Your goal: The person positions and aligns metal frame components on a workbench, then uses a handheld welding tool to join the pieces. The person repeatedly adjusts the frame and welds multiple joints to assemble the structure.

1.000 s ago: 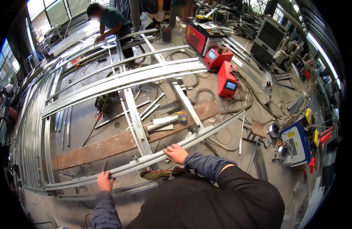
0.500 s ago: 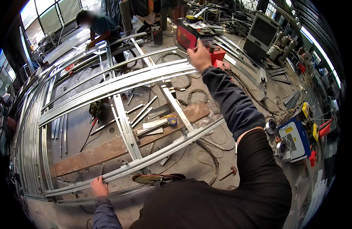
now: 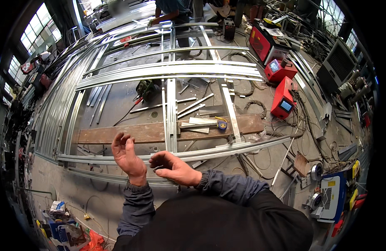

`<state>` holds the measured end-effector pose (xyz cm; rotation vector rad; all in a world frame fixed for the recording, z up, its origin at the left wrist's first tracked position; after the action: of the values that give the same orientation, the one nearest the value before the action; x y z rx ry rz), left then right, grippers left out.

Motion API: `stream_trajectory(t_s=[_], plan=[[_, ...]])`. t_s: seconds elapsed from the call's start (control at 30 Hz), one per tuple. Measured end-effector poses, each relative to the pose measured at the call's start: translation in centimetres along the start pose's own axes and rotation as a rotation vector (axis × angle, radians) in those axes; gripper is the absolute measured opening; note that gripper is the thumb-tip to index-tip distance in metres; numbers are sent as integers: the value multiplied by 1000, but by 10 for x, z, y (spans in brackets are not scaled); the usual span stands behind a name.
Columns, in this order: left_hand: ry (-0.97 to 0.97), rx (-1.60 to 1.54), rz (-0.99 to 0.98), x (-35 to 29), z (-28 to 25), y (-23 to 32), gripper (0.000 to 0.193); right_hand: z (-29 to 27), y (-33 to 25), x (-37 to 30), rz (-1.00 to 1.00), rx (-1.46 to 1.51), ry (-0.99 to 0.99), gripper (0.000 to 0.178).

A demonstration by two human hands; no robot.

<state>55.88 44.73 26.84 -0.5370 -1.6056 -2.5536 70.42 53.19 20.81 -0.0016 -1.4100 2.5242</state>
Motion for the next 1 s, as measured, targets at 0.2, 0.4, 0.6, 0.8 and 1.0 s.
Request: stream_trajectory(t_s=[0.2, 0.4, 0.6, 0.8, 1.0], plan=[[98, -25, 317, 26, 23, 89, 33, 62, -13, -7, -115, -291, -166, 69], [164, -73, 344, 32, -6, 92, 27, 89, -18, -12, -280, -550, -279, 38], [143, 29, 328, 12, -24, 75, 17, 100, -8, -25, -318, -706, -445, 32], [112, 111, 473, 3, -9, 105, 16, 76, 15, -20, -133, -320, -221, 63], [67, 121, 498, 1, -1, 110, 16, 83, 22, -22, 36, -361, -331, 56]])
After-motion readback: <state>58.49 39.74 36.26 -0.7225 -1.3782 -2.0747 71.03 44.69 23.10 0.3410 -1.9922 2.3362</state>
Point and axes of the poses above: each hand's wrist, its own x-axis towards the middle knuckle, its own z-axis out of the palm, y = z × x, the point moved 10 cm from there along x, towards the middle knuckle, and after that the axes turned 5 degrees about y, right-handed, at the moved point
